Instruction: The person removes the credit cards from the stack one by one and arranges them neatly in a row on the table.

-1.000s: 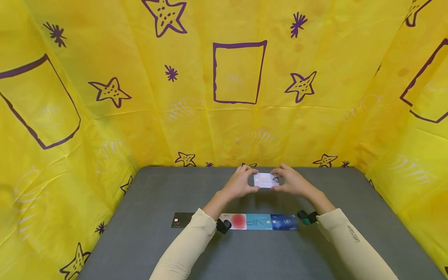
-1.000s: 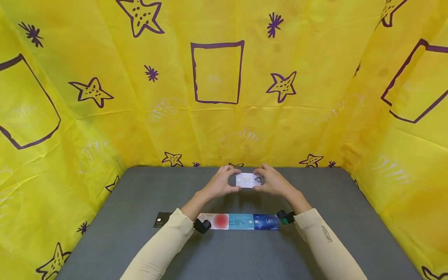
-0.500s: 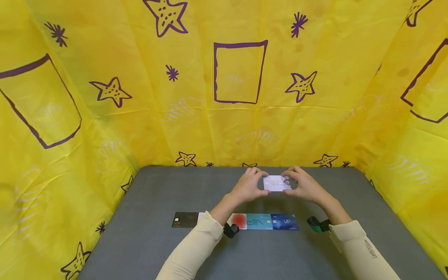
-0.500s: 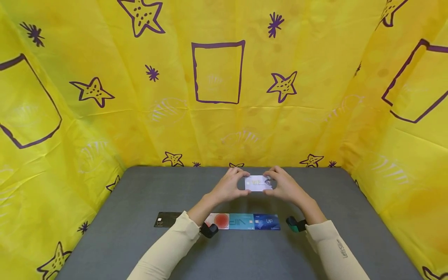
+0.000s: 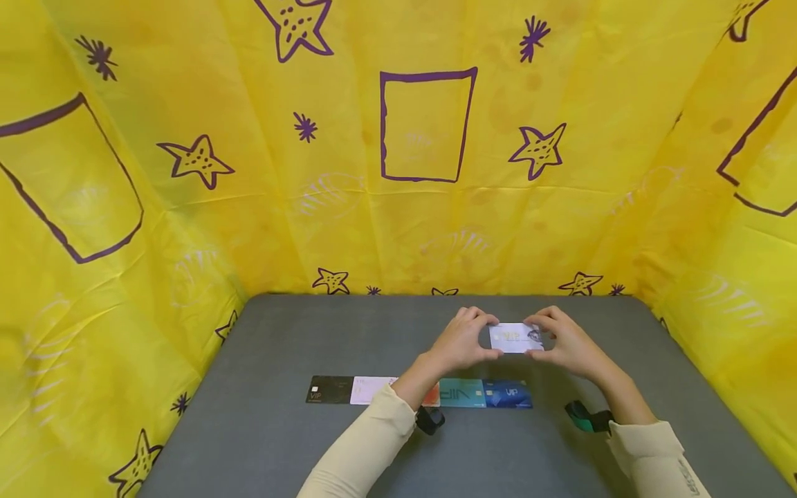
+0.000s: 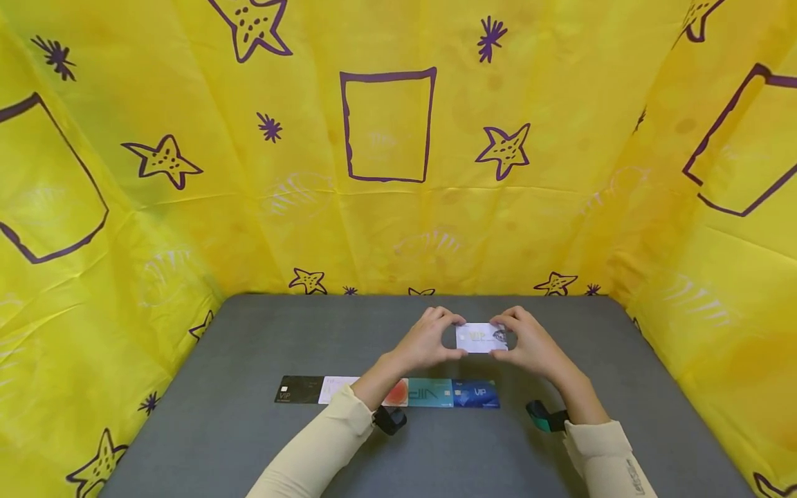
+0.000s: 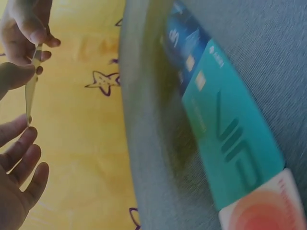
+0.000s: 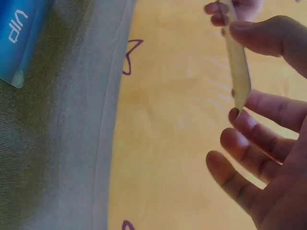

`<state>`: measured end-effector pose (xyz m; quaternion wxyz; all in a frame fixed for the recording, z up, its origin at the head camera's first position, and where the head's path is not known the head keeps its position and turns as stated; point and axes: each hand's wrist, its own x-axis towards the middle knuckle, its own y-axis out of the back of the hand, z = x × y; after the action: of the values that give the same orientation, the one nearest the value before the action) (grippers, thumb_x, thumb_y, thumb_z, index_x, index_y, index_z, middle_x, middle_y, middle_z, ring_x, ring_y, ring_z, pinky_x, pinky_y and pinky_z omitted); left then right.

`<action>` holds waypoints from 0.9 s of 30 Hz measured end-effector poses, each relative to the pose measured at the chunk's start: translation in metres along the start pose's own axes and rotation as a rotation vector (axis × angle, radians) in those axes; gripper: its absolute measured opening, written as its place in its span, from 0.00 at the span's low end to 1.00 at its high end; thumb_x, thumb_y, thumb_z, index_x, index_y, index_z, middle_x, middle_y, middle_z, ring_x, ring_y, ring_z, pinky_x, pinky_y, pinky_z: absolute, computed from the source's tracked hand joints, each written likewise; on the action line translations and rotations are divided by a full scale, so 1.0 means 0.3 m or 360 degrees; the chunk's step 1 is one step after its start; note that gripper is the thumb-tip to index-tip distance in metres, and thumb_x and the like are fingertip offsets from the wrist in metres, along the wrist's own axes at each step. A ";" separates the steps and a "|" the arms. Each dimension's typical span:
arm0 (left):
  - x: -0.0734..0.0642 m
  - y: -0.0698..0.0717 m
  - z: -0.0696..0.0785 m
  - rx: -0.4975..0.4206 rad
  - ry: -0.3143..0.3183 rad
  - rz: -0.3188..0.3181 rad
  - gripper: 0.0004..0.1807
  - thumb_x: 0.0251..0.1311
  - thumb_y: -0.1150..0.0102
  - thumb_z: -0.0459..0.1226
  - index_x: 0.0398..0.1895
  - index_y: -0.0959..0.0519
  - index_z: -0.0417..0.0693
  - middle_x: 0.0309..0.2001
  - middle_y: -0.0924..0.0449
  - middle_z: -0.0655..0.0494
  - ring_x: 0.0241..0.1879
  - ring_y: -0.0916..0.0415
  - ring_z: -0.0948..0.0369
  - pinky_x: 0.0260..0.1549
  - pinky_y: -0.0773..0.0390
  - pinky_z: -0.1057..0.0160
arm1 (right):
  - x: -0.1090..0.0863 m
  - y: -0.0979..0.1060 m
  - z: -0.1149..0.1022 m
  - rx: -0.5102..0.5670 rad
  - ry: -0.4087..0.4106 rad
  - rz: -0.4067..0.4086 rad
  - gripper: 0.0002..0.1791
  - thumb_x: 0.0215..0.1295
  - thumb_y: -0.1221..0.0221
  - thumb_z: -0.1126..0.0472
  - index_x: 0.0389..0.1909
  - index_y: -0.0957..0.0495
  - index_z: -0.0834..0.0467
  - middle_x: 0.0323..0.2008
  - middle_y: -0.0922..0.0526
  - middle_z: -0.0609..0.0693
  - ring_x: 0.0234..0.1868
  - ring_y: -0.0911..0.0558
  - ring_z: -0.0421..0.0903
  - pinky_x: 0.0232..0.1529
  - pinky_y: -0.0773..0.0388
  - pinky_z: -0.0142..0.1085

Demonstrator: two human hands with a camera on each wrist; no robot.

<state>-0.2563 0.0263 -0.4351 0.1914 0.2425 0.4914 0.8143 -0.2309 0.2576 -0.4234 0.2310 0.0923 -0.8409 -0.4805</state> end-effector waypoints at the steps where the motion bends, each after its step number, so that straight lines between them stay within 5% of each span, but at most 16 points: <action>1: -0.002 -0.007 0.003 -0.0006 -0.0001 -0.0005 0.29 0.53 0.30 0.51 0.58 0.23 0.54 0.52 0.25 0.57 0.51 0.32 0.59 0.52 0.29 0.65 | -0.008 0.001 0.000 -0.0006 -0.0006 -0.0002 0.26 0.45 0.25 0.62 0.47 0.20 0.64 0.43 0.25 0.55 0.40 0.27 0.49 0.39 0.26 0.38; 19: -0.012 -0.180 0.059 -0.0043 0.0039 -0.0130 0.30 0.49 0.29 0.55 0.56 0.22 0.58 0.50 0.24 0.62 0.48 0.32 0.66 0.45 0.30 0.73 | -0.139 -0.031 0.061 -0.0040 -0.0126 -0.0117 0.25 0.43 0.25 0.58 0.44 0.18 0.61 0.42 0.23 0.55 0.42 0.28 0.51 0.37 0.32 0.39; 27: -0.015 -0.238 0.079 -0.0054 0.0104 -0.0188 0.29 0.48 0.29 0.56 0.54 0.21 0.61 0.48 0.24 0.65 0.46 0.32 0.68 0.43 0.31 0.75 | -0.188 -0.057 0.113 0.0093 -0.0161 -0.0145 0.24 0.43 0.25 0.58 0.43 0.18 0.60 0.42 0.23 0.52 0.39 0.27 0.47 0.35 0.30 0.34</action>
<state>-0.2335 0.0724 -0.4904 0.2272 0.1832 0.4970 0.8172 -0.1987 0.2960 -0.4695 0.1632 0.1128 -0.8602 -0.4698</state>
